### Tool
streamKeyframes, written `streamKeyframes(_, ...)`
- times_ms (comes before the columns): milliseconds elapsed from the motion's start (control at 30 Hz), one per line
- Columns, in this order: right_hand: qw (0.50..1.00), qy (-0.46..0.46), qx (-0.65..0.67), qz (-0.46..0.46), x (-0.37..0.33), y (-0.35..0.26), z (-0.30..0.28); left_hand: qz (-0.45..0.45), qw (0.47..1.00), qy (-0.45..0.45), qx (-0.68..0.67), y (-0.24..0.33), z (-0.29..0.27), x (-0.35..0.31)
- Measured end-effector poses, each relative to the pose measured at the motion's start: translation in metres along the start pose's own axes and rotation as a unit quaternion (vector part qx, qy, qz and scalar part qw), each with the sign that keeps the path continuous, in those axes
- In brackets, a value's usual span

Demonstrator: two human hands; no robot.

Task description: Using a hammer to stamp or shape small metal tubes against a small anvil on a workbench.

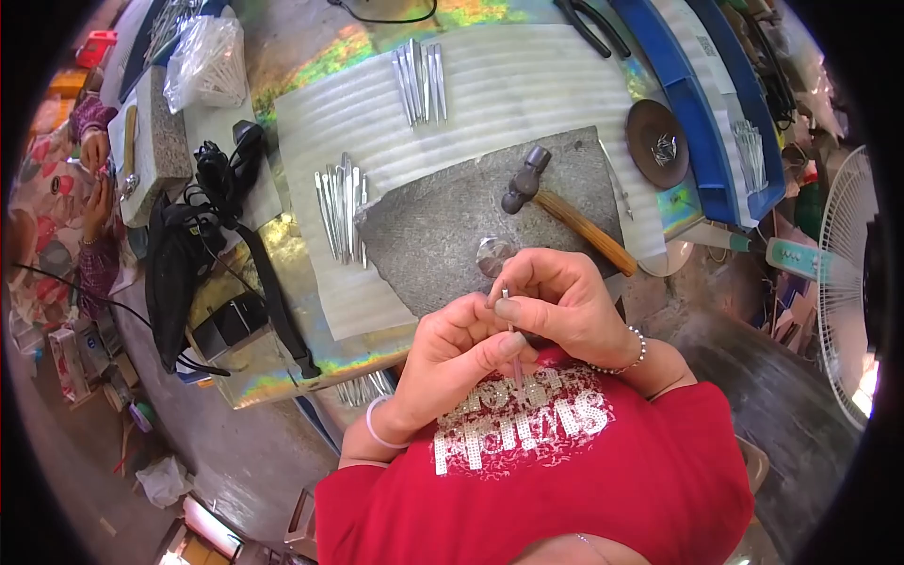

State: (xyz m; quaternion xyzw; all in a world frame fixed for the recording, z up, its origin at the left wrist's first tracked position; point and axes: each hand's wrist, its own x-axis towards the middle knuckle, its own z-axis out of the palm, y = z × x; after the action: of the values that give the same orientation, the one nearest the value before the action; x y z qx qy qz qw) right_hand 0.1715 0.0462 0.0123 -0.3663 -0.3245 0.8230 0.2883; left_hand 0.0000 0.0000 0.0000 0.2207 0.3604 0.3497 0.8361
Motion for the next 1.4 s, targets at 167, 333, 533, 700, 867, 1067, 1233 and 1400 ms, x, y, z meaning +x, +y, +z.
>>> streamKeyframes(167,0.987,0.052,-0.046,-0.146,-0.013,-0.010,-0.005,0.089,0.995,0.023,-0.047,0.005,0.003,0.001)
streamKeyframes(333,0.943,0.087,-0.225,-0.230,-0.025,-0.034,-0.028,0.190,0.969,0.050,-0.147,0.003,-0.007,-0.002)
streamKeyframes(533,0.671,0.317,-0.636,-0.209,0.006,-0.041,-0.119,0.283,0.954,0.083,-0.063,0.007,-0.001,-0.009)
streamKeyframes(700,0.536,0.312,-0.778,-0.104,0.028,-0.028,-0.133,0.316,0.946,0.068,0.027,0.007,0.006,-0.010)
streamKeyframes(867,0.563,0.321,-0.728,-0.223,-0.005,-0.050,-0.118,0.269,0.953,0.117,0.078,0.010,0.010,-0.011)
streamKeyframes(1067,0.817,0.162,-0.487,-0.261,-0.071,-0.070,-0.030,0.219,0.969,0.070,0.091,0.008,0.006,0.003)
streamKeyframes(1233,0.876,0.036,-0.393,-0.277,-0.042,-0.041,-0.009,0.206,0.970,0.040,0.119,0.008,0.018,0.008)
streamKeyframes(1400,0.856,0.064,-0.402,-0.319,-0.020,-0.028,0.001,0.233,0.962,0.044,0.134,0.006,0.018,0.001)
